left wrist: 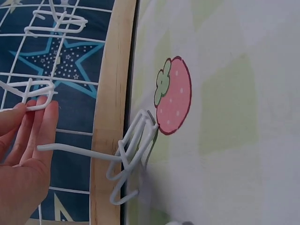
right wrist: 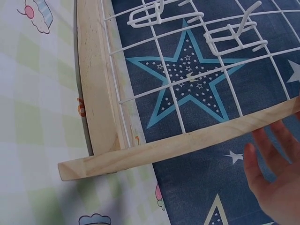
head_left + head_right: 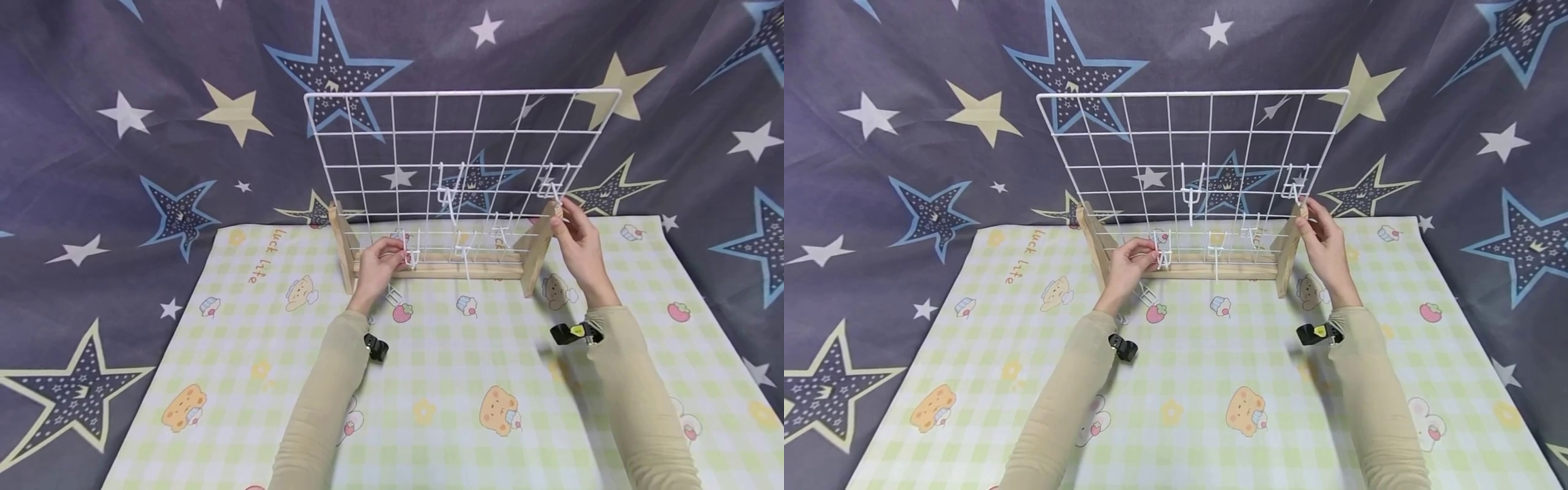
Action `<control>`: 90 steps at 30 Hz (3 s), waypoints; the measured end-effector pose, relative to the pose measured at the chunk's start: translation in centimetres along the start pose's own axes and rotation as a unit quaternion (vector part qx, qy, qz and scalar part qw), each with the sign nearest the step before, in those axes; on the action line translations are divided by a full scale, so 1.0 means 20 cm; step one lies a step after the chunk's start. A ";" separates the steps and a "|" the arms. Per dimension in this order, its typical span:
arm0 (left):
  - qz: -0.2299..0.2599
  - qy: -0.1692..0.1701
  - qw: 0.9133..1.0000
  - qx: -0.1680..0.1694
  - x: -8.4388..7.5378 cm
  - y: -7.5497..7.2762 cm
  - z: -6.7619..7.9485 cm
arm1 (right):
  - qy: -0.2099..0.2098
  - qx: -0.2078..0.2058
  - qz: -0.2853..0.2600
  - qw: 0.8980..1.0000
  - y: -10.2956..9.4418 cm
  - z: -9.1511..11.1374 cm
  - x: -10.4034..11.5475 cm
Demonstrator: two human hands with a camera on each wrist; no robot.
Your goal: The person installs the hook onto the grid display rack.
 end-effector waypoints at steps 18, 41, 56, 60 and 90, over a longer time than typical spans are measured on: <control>-0.007 0.021 1.000 -0.020 0.02 -0.05 0.01 | -0.013 0.031 0.021 0.999 0.01 0.00 0.03; -0.028 0.022 0.999 0.017 -0.02 -0.05 0.11 | -0.008 0.019 0.012 1.000 -0.01 0.00 0.03; -0.015 0.028 0.999 0.022 -0.13 -0.11 0.16 | -0.010 0.018 0.006 1.000 0.00 0.00 0.03; -0.012 0.009 1.000 0.019 -0.13 -0.15 0.17 | -0.009 0.017 0.003 1.000 0.00 0.00 0.02; -0.115 -0.014 0.993 0.037 0.06 -0.33 0.17 | -0.009 0.008 -0.007 1.000 -0.02 -0.04 -0.15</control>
Point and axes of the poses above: each hand's wrist, its own z-axis away from the middle knuckle, its own y-axis out of the palm, x = y × z, the point moved 6 cm from there along -z, towards the middle knuckle, and after that the axes turned 3 degrees about z, right-handed, at the moved point
